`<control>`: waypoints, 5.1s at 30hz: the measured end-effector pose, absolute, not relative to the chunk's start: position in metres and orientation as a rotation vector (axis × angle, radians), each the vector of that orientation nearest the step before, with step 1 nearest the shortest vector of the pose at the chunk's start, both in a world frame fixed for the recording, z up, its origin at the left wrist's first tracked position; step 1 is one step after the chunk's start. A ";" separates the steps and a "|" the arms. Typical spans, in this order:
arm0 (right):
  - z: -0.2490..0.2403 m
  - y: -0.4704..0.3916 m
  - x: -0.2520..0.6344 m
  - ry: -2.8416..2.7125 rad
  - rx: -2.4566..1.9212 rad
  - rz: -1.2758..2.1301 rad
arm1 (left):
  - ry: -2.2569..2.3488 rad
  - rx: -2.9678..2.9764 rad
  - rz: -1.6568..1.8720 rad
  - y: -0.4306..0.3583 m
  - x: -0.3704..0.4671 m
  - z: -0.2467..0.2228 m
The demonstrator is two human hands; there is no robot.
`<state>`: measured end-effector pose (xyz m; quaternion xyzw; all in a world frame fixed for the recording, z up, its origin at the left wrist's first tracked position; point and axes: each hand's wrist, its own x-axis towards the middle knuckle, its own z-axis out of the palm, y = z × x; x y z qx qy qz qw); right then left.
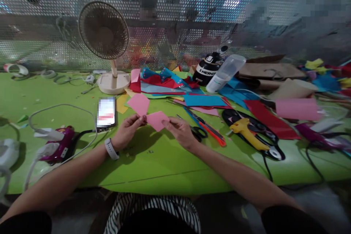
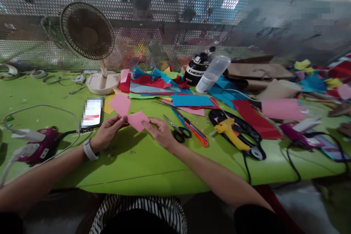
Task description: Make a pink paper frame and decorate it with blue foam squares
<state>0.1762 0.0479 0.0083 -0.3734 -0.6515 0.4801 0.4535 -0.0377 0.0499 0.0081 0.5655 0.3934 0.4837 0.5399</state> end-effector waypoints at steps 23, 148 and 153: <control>0.006 0.091 0.201 -1.790 -1.080 0.534 | 1.093 1.494 0.916 0.056 -0.043 0.005; 0.031 0.067 0.232 -1.080 -1.099 1.520 | 0.817 1.352 0.934 0.037 -0.023 0.009; 0.030 0.069 0.209 -1.142 -1.067 1.385 | 0.845 1.413 0.887 0.037 -0.024 0.010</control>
